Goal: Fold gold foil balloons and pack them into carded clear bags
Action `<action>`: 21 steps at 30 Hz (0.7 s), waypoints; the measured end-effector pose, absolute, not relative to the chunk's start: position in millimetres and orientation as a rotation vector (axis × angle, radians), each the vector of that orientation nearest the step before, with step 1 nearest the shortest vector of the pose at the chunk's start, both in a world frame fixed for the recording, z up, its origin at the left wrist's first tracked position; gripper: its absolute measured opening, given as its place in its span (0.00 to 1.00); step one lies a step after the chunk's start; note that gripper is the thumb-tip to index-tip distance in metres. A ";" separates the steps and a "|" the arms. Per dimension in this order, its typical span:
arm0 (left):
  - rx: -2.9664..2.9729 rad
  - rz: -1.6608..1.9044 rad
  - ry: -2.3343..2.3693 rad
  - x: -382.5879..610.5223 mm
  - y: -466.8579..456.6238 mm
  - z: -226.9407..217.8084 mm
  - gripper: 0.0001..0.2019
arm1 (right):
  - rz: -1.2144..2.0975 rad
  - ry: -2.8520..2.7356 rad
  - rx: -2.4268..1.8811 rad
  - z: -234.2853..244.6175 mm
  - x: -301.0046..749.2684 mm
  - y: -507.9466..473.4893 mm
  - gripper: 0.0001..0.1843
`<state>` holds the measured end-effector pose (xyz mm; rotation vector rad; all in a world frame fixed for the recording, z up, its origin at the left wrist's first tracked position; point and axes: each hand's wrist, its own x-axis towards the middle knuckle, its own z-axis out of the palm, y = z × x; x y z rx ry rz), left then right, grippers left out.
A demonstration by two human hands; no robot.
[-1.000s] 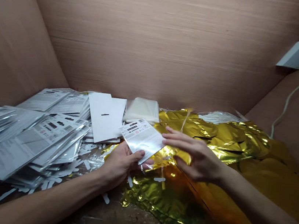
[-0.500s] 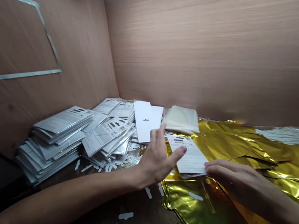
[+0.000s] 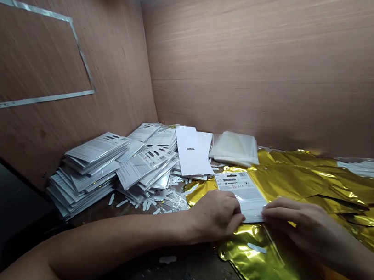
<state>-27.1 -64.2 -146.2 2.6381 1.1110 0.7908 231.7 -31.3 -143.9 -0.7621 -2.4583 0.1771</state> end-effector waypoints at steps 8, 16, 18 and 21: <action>2.535 0.885 1.116 -32.3 -56.9 -151.7 0.08 | 0.711 -2.073 -1.449 -163.3 246.3 -8.8 0.26; 2.598 0.687 0.927 -38.0 -41.7 -160.5 0.12 | 0.709 -2.296 -1.283 -169.1 264.0 13.4 0.15; 2.621 0.670 0.923 -37.4 -42.4 -158.6 0.11 | 0.626 -2.294 -1.308 -167.5 266.9 12.6 0.11; 2.637 0.695 0.966 -34.9 -48.3 -149.6 0.07 | 0.681 -2.282 -1.312 -161.2 264.8 4.6 0.11</action>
